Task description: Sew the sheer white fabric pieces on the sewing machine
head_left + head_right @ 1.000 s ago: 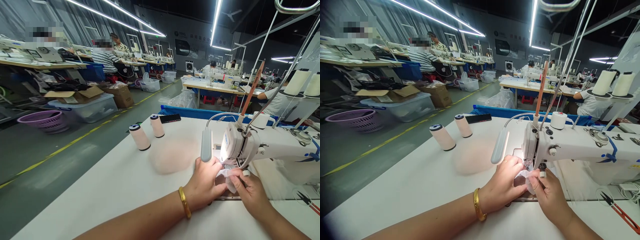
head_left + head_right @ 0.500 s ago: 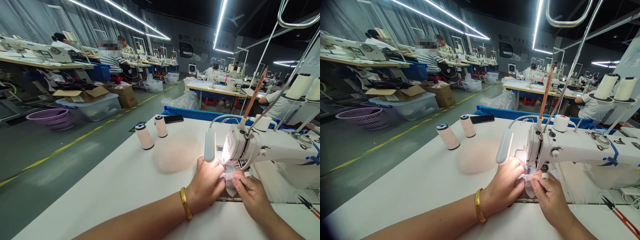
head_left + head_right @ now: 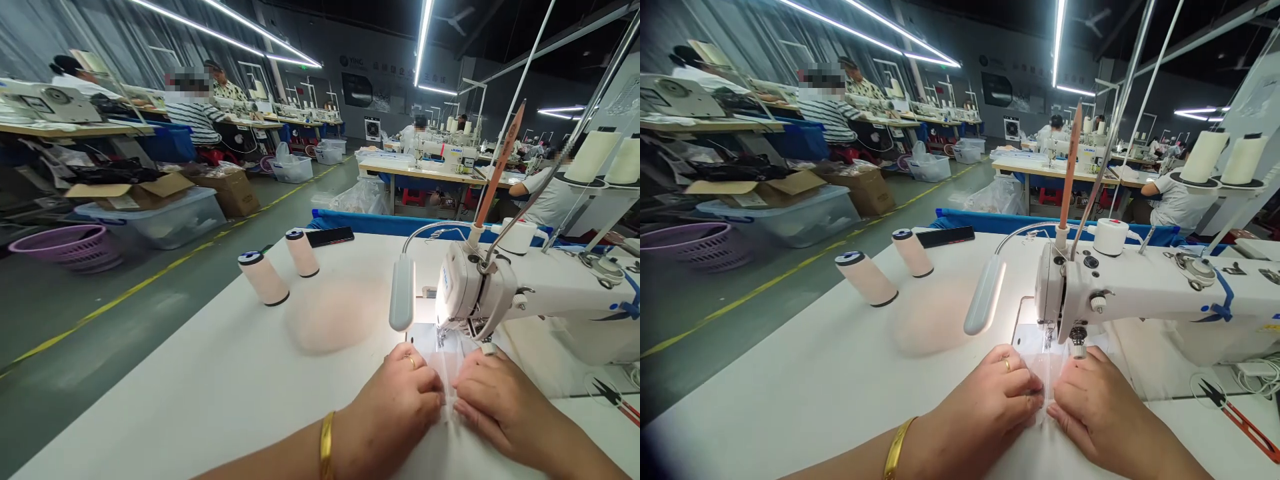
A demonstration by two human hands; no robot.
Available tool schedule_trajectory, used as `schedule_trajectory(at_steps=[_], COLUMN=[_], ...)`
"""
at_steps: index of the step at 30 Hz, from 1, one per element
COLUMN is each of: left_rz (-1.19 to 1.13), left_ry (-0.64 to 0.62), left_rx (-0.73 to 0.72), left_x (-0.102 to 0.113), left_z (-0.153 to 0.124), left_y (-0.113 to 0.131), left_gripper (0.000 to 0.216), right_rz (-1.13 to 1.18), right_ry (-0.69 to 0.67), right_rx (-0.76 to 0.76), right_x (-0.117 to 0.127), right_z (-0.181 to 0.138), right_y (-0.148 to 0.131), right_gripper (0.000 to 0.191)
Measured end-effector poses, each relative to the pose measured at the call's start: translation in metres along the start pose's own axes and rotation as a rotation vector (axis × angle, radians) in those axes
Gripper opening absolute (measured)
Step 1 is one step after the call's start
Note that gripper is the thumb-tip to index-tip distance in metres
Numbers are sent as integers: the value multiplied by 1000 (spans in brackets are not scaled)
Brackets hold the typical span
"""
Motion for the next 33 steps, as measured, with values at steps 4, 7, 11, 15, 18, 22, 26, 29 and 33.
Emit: schedule_trajectory(at_steps=[4, 7, 11, 15, 18, 22, 26, 29, 33], left_rz=[20, 10, 31, 60, 68, 64, 73, 61, -80], left_ry=[37, 39, -2, -26, -26, -26, -28, -31, -56], left_rx=[-17, -19, 0, 17, 34, 43, 45, 64, 136], left_x=[2, 2, -1, -3, -4, -4, -5, -6, -6], left_z=[0, 0, 1, 3, 5, 7, 10, 11, 12], left_y=[5, 3, -3, -8, -14, -22, -28, -32, -43], left_gripper=[21, 19, 20, 22, 24, 20, 17, 21, 24], right_rz=[-13, -24, -28, -41, -74, -89, -74, -35, -39], right_ry=[18, 38, 53, 69, 68, 76, 69, 42, 105], right_rx=[17, 12, -2, -32, -56, -80, -136, -181, -161], right_x=[1, 2, -1, -3, -6, -9, -10, -13, -17], right_z=[1, 2, 3, 4, 5, 7, 6, 3, 3], right_y=[-1, -1, 2, 9, 14, 19, 24, 27, 27], right_gripper=[16, 16, 16, 18, 22, 23, 20, 14, 41])
Point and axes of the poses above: each hand's wrist, its own z-axis towards the middle knuckle, its own x-axis out of the back of the hand, y = z × x, the point moved 7 cm from there along z, towards the middle knuckle, and after that the axes turned 3 degrees about -y, right-handed, at the moved point
